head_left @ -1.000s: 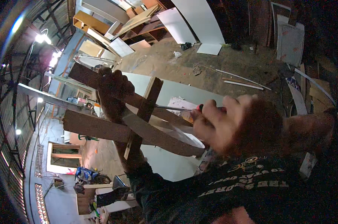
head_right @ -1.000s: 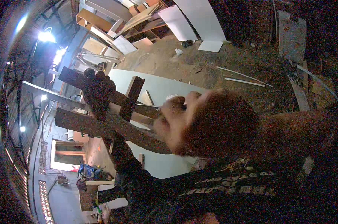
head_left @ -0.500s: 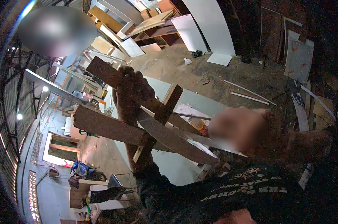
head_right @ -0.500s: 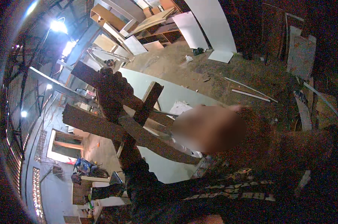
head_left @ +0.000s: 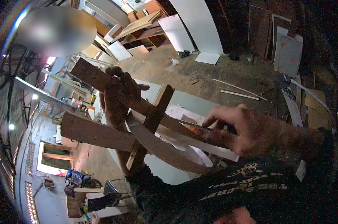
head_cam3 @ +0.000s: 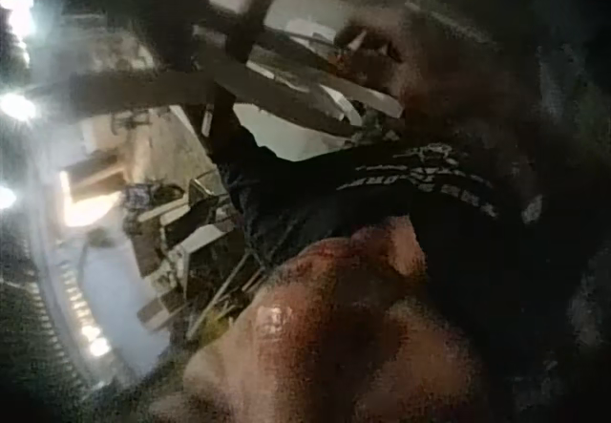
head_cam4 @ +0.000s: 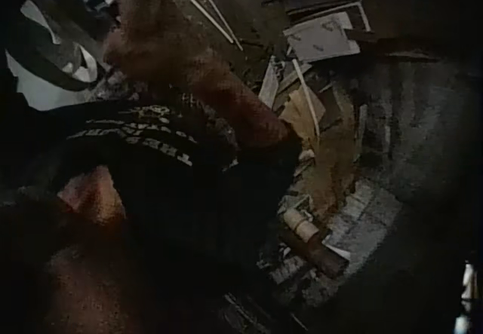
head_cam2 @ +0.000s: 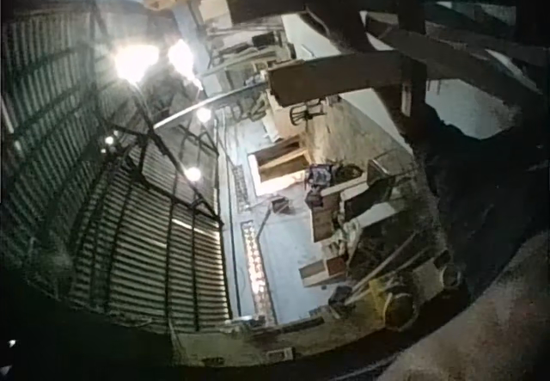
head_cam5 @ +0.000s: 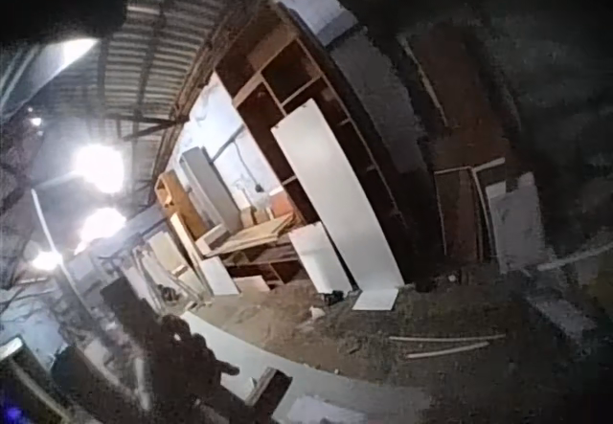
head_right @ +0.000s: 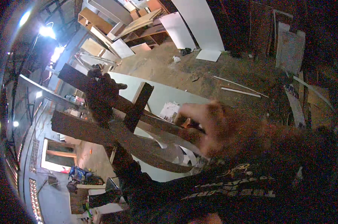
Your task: The person uses a screwdriver to tighten screws on a wooden jig to secure a white trim strip.
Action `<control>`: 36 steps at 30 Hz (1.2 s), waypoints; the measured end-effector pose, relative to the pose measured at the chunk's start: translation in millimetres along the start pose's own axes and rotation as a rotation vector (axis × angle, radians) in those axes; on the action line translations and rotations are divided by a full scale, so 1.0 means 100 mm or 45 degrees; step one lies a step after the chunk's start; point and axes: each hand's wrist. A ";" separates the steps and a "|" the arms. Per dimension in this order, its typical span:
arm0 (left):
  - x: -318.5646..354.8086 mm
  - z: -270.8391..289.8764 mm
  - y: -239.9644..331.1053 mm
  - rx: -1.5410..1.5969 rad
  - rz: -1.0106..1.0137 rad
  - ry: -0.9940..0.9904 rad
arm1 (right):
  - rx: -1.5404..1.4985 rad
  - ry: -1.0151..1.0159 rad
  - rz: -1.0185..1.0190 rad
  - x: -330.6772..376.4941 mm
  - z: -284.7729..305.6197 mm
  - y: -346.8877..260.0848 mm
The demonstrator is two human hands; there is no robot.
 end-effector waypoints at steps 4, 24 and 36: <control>0.07 -0.02 0.10 -0.062 0.000 0.007 | 0.813 0.019 0.166 0.02 -0.14 -0.20; 0.26 0.10 0.18 -0.351 -0.051 0.141 | -0.706 -0.501 0.013 -0.26 -0.07 0.46; 0.72 -0.12 0.27 -0.931 -0.053 0.749 | -0.399 -0.068 -0.243 -1.29 -0.44 2.69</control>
Point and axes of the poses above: each hand's wrist, its own x-axis away from the middle knuckle, its own z-axis out of the back of the hand, y = z × x
